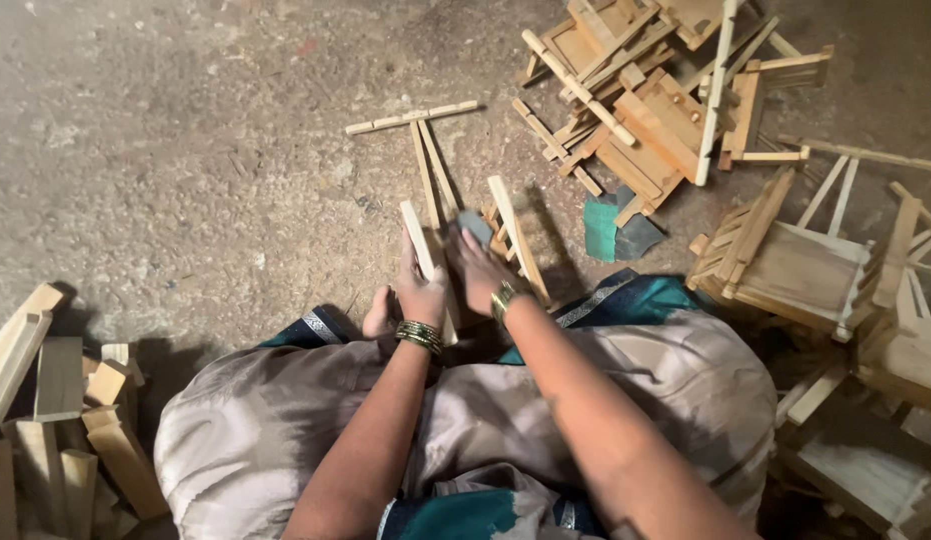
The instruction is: The person sits on the floor of a workshop surrounded by small unfinished wooden chairs and parts. They hold a small wooden chair, rub its surfaces with a sanding block, turn the piece to reach different sides, and set it back among the pile of chairs.
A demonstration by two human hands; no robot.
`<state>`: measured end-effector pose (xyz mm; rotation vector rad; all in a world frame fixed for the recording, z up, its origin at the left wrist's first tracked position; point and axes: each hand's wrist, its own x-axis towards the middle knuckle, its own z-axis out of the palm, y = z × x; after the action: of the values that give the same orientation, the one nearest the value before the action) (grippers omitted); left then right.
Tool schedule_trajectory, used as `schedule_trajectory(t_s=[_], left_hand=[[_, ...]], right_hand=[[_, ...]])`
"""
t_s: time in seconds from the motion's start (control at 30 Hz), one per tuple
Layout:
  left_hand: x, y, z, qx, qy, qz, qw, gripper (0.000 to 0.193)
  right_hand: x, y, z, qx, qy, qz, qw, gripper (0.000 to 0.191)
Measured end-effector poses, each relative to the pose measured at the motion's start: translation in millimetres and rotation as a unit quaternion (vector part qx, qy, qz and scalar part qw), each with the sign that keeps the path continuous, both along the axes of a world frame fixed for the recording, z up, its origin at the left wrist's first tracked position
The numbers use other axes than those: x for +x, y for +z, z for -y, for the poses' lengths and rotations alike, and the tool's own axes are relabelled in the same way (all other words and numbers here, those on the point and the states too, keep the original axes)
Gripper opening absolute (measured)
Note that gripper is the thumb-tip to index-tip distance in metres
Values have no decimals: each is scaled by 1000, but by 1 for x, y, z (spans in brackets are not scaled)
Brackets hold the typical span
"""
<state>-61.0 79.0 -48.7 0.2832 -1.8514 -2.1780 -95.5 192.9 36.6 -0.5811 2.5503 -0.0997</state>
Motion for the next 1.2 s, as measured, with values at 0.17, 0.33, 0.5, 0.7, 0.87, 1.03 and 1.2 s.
schedule_trajectory(t_s=[0.17, 0.33, 0.5, 0.7, 0.87, 1.03, 1.2], left_hand=[[1, 0, 1, -47, 9, 24, 999, 85], [-1, -2, -4, -145, 54, -14, 988, 87], [3, 1, -5, -58, 25, -17, 998, 86], [4, 8, 0, -47, 2, 13, 999, 87], [0, 4, 1, -22, -2, -15, 1000, 86], [2, 1, 0, -41, 6, -6, 999, 90], [4, -1, 1, -43, 7, -8, 999, 91]], right_hand=[[-10, -3, -1, -10, 6, -8, 1000, 80], [76, 11, -39, -12, 136, 33, 990, 85], [79, 16, -36, 70, 82, 46, 993, 86], [-5, 2, -7, -52, -45, 34, 997, 84], [-11, -1, -1, -45, -53, 41, 997, 83], [77, 13, -20, -20, 136, 6, 990, 83], [85, 12, -29, -27, 101, -42, 994, 86]])
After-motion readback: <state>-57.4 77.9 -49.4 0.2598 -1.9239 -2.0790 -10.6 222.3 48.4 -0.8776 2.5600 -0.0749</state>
